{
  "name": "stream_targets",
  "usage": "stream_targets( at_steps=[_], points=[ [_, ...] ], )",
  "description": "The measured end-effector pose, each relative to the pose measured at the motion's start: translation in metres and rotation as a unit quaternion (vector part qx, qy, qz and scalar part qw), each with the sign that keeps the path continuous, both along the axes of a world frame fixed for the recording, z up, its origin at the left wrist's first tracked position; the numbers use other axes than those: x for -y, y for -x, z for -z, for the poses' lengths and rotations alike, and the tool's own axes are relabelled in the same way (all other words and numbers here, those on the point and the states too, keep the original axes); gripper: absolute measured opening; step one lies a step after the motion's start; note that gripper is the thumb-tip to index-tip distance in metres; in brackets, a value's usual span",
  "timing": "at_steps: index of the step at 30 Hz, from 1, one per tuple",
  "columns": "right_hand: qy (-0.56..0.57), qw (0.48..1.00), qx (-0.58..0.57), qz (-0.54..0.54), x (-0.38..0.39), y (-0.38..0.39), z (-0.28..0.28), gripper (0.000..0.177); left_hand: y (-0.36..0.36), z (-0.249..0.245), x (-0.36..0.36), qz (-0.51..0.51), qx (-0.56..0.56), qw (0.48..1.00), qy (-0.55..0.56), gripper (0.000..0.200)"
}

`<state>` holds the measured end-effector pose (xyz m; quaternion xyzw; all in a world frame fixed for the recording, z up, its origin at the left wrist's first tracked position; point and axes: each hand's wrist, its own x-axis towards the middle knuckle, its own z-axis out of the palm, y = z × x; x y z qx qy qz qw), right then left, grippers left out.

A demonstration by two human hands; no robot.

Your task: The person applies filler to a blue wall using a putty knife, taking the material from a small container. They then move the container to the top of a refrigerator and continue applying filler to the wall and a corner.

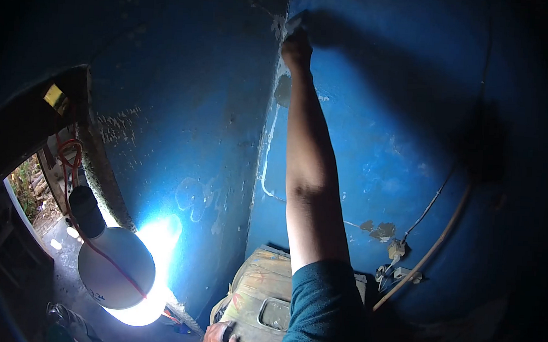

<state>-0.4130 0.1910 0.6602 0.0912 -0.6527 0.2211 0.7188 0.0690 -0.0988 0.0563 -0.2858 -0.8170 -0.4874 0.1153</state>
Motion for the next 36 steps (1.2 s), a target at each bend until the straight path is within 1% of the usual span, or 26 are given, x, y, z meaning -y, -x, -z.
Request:
stream_targets(
  at_steps=[1, 2, 3, 4, 5, 7, 8, 9, 10, 11, 12, 13, 14, 15, 16, 18, 20, 22, 23, 25, 27, 30, 31, 32, 35, 36],
  points=[
    [-0.087, 0.986, -0.119, 0.083, -0.009, 0.017, 0.005, 0.037, 0.001, -0.007, -0.001, -0.003, 0.006, 1.0, 0.01, 0.054],
    [-0.086, 0.986, -0.119, 0.084, -0.004, -0.004, 0.006, 0.037, 0.0, -0.007, -0.002, -0.003, 0.006, 1.0, 0.011, 0.054],
    [-0.017, 0.995, 0.098, 0.022, -0.005, -0.03, 0.012, 0.037, 0.0, -0.005, -0.002, 0.02, 0.013, 0.999, -0.038, 0.054],
    [0.054, 0.949, 0.309, -0.04, -0.004, -0.06, 0.019, 0.037, 0.0, -0.002, -0.002, 0.044, 0.021, 0.995, -0.089, 0.054],
    [0.045, 0.935, 0.349, -0.053, 0.003, -0.092, 0.027, 0.039, 0.0, 0.005, -0.002, 0.047, 0.023, 0.995, -0.088, 0.054],
    [0.004, 0.97, 0.237, -0.049, 0.014, -0.137, 0.069, 0.042, -0.005, 0.017, 0.0, -0.04, -0.013, 0.998, 0.038, 0.05],
    [0.02, 0.969, 0.229, -0.092, 0.02, -0.165, 0.094, 0.043, -0.006, 0.018, 0.001, -0.038, -0.011, 0.998, 0.046, 0.049],
    [0.057, 0.952, 0.27, -0.131, 0.022, -0.192, 0.123, 0.049, -0.005, 0.021, 0.0, -0.036, -0.015, 0.998, 0.047, 0.048],
    [0.084, 0.934, 0.299, -0.176, 0.014, -0.203, 0.161, 0.052, -0.005, 0.024, 0.0, -0.035, -0.018, 0.998, 0.05, 0.048],
    [0.152, 0.884, 0.371, -0.241, 0.021, -0.247, 0.193, 0.055, -0.007, 0.018, 0.0, -0.039, -0.015, 0.998, 0.052, 0.048],
    [0.213, 0.839, 0.371, -0.335, 0.025, -0.281, 0.231, 0.056, -0.01, 0.017, 0.0, -0.037, -0.012, 0.998, 0.057, 0.048],
    [0.247, 0.808, 0.372, -0.383, 0.021, -0.302, 0.275, 0.052, -0.009, 0.016, 0.0, -0.026, -0.017, 0.998, 0.055, 0.048],
    [0.247, 0.789, 0.375, -0.419, 0.017, -0.326, 0.316, 0.05, -0.007, 0.017, 0.001, -0.016, -0.022, 0.998, 0.054, 0.049],
    [0.278, 0.774, 0.374, -0.429, 0.014, -0.35, 0.357, 0.051, -0.006, 0.021, 0.001, -0.011, -0.019, 0.998, 0.05, 0.05],
    [0.318, 0.75, 0.377, -0.441, 0.016, -0.377, 0.385, 0.049, -0.004, 0.021, 0.001, -0.014, -0.02, 0.998, 0.053, 0.05],
    [0.429, 0.695, 0.378, -0.437, 0.014, -0.423, 0.448, 0.048, -0.005, 0.023, 0.001, 0.003, -0.019, 0.997, 0.071, 0.051],
    [0.498, 0.669, 0.378, -0.402, 0.016, -0.465, 0.483, 0.048, -0.005, 0.018, 0.001, 0.023, -0.002, 0.997, 0.077, 0.055],
    [0.503, 0.667, 0.385, -0.393, 0.01, -0.5, 0.495, 0.047, -0.008, 0.017, 0.001, 0.03, 0.013, 0.994, 0.109, 0.06],
    [0.518, 0.663, 0.387, -0.377, 0.007, -0.515, 0.495, 0.047, -0.01, 0.019, 0.001, 0.03, 0.03, 0.993, 0.108, 0.06],
    [0.505, 0.674, 0.407, -0.354, -0.003, -0.541, 0.494, 0.045, -0.012, 0.026, 0.0, 0.023, -0.001, 0.994, 0.103, 0.062],
    [0.51, 0.669, 0.436, -0.32, -0.011, -0.561, 0.497, 0.043, -0.003, 0.029, -0.002, 0.025, -0.016, 0.995, 0.097, 0.065],
    [0.481, 0.667, 0.512, -0.25, -0.019, -0.592, 0.501, 0.04, -0.001, 0.022, -0.005, 0.041, -0.004, 0.993, 0.113, 0.076],
    [0.479, 0.67, 0.509, -0.249, -0.02, -0.601, 0.508, 0.037, 0.0, 0.017, -0.007, 0.045, 0.012, 0.99, 0.137, 0.085],
    [0.482, 0.668, 0.51, -0.247, -0.022, -0.605, 0.517, 0.037, 0.001, 0.012, -0.01, 0.048, 0.028, 0.989, 0.135, 0.089],
    [0.35, 0.731, 0.554, -0.188, -0.022, -0.613, 0.537, 0.031, 0.01, 0.005, -0.023, 0.057, 0.026, 0.989, 0.136, 0.093],
    [0.355, 0.729, 0.555, -0.185, -0.019, -0.611, 0.536, 0.031, 0.013, 0.004, -0.029, 0.065, 0.035, 0.988, 0.135, 0.094]
  ],
)
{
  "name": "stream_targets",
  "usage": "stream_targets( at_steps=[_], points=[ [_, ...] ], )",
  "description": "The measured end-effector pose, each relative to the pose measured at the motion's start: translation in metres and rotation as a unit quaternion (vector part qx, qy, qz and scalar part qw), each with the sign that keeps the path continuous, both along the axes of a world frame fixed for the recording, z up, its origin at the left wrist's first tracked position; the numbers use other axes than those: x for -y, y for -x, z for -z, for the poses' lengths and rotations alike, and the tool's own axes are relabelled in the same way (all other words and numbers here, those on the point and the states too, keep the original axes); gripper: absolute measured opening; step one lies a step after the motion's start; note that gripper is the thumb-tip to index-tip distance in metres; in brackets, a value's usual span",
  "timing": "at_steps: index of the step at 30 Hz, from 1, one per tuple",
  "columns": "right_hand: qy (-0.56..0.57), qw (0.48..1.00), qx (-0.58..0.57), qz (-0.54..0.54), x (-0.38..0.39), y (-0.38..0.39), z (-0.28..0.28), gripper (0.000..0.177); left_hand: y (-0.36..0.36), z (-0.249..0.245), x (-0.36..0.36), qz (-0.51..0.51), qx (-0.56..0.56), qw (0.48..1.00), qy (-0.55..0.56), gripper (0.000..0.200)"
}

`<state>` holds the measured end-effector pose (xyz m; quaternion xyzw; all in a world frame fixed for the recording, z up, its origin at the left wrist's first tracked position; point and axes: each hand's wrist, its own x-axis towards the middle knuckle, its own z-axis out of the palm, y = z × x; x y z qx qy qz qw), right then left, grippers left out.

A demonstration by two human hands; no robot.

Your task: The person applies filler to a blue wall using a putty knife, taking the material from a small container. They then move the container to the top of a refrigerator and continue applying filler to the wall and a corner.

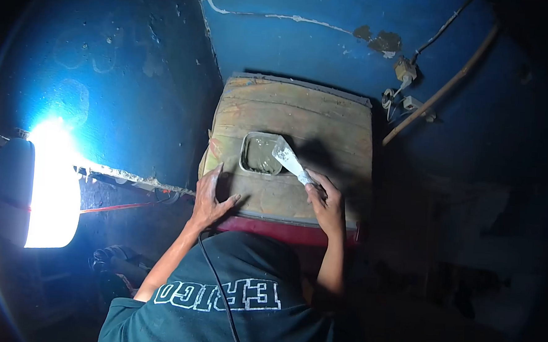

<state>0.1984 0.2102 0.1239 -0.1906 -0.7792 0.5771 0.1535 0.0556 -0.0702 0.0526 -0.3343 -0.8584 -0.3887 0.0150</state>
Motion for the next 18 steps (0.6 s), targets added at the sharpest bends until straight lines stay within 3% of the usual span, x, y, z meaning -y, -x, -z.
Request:
stream_targets(
  at_steps=[7, 11, 14, 18],
  points=[
    [-0.051, 0.996, 0.075, 0.017, 0.01, 0.032, 0.017, 0.034, 0.024, 0.005, -0.034, -0.003, 0.046, 0.999, 0.023, 0.098],
    [-0.121, 0.992, -0.018, 0.017, 0.017, 0.046, 0.036, 0.035, 0.032, 0.003, -0.037, -0.014, 0.087, 0.996, 0.024, 0.097],
    [-0.168, 0.986, 0.015, 0.017, 0.022, 0.051, 0.038, 0.035, 0.038, 0.002, -0.041, 0.003, 0.073, 0.997, 0.029, 0.095],
    [-0.149, 0.988, 0.036, 0.016, 0.029, 0.057, 0.032, 0.034, 0.043, -0.005, -0.046, 0.021, 0.075, 0.995, 0.068, 0.087]
  ],
)
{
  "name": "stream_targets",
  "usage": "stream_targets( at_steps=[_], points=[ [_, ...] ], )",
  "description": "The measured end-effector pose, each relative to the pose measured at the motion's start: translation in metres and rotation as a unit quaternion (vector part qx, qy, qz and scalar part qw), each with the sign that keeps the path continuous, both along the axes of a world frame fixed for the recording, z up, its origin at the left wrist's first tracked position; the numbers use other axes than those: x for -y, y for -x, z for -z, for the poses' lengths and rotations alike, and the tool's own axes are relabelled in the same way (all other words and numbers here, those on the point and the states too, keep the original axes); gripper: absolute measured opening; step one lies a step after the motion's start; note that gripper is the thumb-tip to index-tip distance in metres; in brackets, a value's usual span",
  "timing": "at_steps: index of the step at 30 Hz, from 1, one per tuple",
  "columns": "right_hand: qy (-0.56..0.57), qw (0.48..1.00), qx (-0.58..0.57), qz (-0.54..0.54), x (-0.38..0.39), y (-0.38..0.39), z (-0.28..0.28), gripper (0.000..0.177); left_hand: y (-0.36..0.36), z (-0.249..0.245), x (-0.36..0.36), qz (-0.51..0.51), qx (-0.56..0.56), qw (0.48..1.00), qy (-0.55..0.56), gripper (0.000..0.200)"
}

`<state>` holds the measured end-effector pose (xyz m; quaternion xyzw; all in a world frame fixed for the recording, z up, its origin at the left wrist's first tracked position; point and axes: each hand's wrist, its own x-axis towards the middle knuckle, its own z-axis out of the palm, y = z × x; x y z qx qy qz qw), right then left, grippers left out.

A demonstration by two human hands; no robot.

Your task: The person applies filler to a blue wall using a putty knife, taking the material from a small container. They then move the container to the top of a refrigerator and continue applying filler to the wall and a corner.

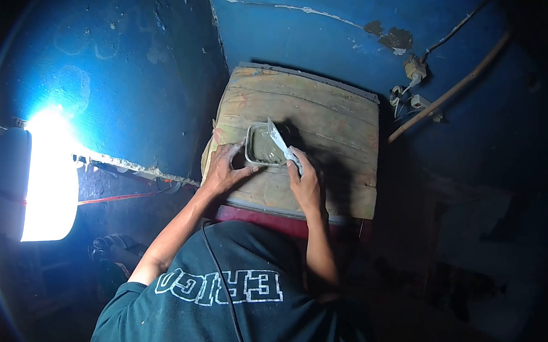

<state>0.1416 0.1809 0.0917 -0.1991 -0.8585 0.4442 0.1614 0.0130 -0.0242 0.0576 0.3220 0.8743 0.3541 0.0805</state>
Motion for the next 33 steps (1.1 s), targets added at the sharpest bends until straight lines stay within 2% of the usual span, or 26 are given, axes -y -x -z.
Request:
stream_targets(
  at_steps=[4, 10, 13, 16, 18, 20, 22, 26, 28, 31, 33],
  points=[
    [0.01, 0.999, -0.02, -0.041, 0.012, 0.005, 0.004, 0.035, 0.002, 0.004, 0.0, -0.004, -0.006, 1.0, -0.021, 0.081],
    [0.029, 0.999, -0.007, -0.042, 0.023, 0.008, 0.007, 0.035, 0.001, 0.009, 0.0, -0.01, -0.02, 0.999, -0.03, 0.079],
    [0.062, 0.996, -0.035, -0.051, 0.015, 0.005, 0.02, 0.035, 0.001, 0.009, -0.002, -0.012, -0.02, 0.999, -0.035, 0.079],
    [0.126, 0.991, 0.02, -0.033, 0.003, -0.002, 0.021, 0.034, 0.001, 0.011, -0.002, -0.009, -0.006, 0.999, -0.045, 0.079],
    [0.252, 0.967, 0.029, -0.014, -0.001, -0.005, 0.012, 0.033, 0.0, 0.01, -0.003, -0.011, -0.027, 0.999, -0.04, 0.08],
    [0.267, 0.963, 0.031, 0.0, 0.001, -0.006, 0.001, 0.032, -0.001, 0.009, -0.002, -0.011, -0.026, 0.999, -0.039, 0.08],
    [0.305, 0.948, 0.08, 0.028, -0.002, -0.008, -0.002, 0.032, 0.0, 0.011, -0.003, -0.01, -0.026, 0.999, -0.039, 0.081],
    [0.235, 0.971, 0.028, 0.013, -0.002, -0.009, 0.015, 0.033, 0.001, 0.012, -0.002, -0.009, -0.035, 0.998, -0.045, 0.081],
    [0.16, 0.987, 0.015, 0.0, 0.0, -0.011, 0.018, 0.034, -0.001, 0.012, -0.002, -0.007, -0.028, 0.998, -0.047, 0.082],
    [0.109, 0.994, 0.001, -0.018, 0.006, -0.01, 0.017, 0.034, -0.001, 0.012, -0.003, -0.01, -0.038, 0.998, -0.05, 0.082],
    [0.115, 0.993, 0.005, -0.023, 0.006, -0.01, 0.013, 0.034, -0.001, 0.009, -0.005, -0.012, -0.04, 0.998, -0.05, 0.081]
  ],
)
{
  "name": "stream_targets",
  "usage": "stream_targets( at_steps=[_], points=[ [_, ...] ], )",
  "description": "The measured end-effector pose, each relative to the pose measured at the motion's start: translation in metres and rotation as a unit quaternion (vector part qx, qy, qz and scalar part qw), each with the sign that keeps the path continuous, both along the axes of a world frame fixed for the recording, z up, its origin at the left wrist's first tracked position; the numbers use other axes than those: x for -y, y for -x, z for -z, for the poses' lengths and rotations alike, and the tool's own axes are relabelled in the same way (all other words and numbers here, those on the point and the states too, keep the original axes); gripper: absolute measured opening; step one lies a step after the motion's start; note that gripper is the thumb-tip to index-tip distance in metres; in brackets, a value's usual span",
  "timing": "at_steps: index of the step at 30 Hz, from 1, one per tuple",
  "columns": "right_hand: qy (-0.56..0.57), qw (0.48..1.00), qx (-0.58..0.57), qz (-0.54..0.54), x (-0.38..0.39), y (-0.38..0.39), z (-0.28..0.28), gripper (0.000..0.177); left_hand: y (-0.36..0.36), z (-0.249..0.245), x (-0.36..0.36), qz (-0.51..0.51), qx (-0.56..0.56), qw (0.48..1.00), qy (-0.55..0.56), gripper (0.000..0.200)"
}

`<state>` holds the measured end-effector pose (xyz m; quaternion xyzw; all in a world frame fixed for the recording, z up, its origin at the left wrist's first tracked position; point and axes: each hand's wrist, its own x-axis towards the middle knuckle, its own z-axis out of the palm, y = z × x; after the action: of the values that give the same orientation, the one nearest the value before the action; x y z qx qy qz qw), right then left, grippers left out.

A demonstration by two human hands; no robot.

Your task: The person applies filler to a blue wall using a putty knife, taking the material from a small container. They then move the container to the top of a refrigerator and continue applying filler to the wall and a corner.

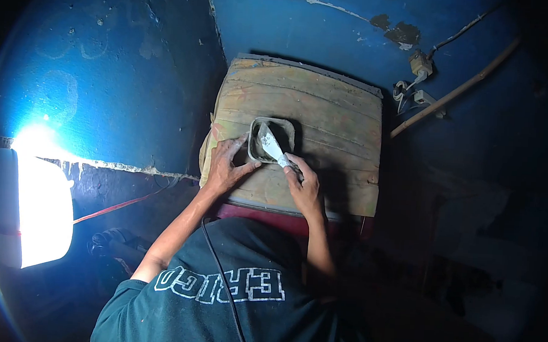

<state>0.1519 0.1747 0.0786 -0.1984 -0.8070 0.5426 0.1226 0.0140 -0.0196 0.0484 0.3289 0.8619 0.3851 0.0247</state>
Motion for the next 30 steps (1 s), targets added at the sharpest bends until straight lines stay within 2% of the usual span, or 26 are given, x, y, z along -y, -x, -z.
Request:
stream_targets(
  at_steps=[4, 8, 13, 14, 16, 23, 25, 30],
  points=[
    [0.057, 0.998, 0.018, -0.021, -0.001, -0.002, -0.01, 0.035, 0.0, -0.002, -0.001, 0.008, 0.007, 1.0, -0.009, 0.08],
    [0.061, 0.998, 0.017, -0.017, -0.005, -0.007, -0.01, 0.036, 0.0, -0.005, -0.002, 0.018, -0.001, 1.0, -0.008, 0.081],
    [0.23, 0.972, 0.023, 0.028, -0.007, -0.015, -0.004, 0.037, -0.001, 0.0, -0.003, 0.011, -0.014, 1.0, -0.003, 0.083],
    [0.23, 0.972, 0.022, 0.029, -0.007, -0.017, -0.002, 0.037, -0.001, 0.0, -0.002, 0.009, -0.012, 1.0, -0.001, 0.083],
    [0.33, 0.942, 0.019, 0.047, -0.007, -0.018, 0.0, 0.04, -0.001, 0.0, -0.001, 0.007, -0.011, 1.0, 0.001, 0.083],
    [0.461, 0.887, 0.005, 0.038, -0.018, -0.016, -0.007, 0.041, -0.003, 0.001, 0.013, 0.017, -0.023, 1.0, 0.011, 0.085],
    [0.467, 0.883, -0.032, 0.035, -0.021, 0.0, -0.021, 0.04, -0.006, 0.003, 0.022, 0.016, -0.052, 0.998, 0.021, 0.085],
    [0.394, 0.897, -0.197, -0.046, -0.034, 0.096, -0.123, 0.043, -0.02, -0.004, 0.051, 0.038, -0.062, 0.997, 0.037, 0.076]
  ],
)
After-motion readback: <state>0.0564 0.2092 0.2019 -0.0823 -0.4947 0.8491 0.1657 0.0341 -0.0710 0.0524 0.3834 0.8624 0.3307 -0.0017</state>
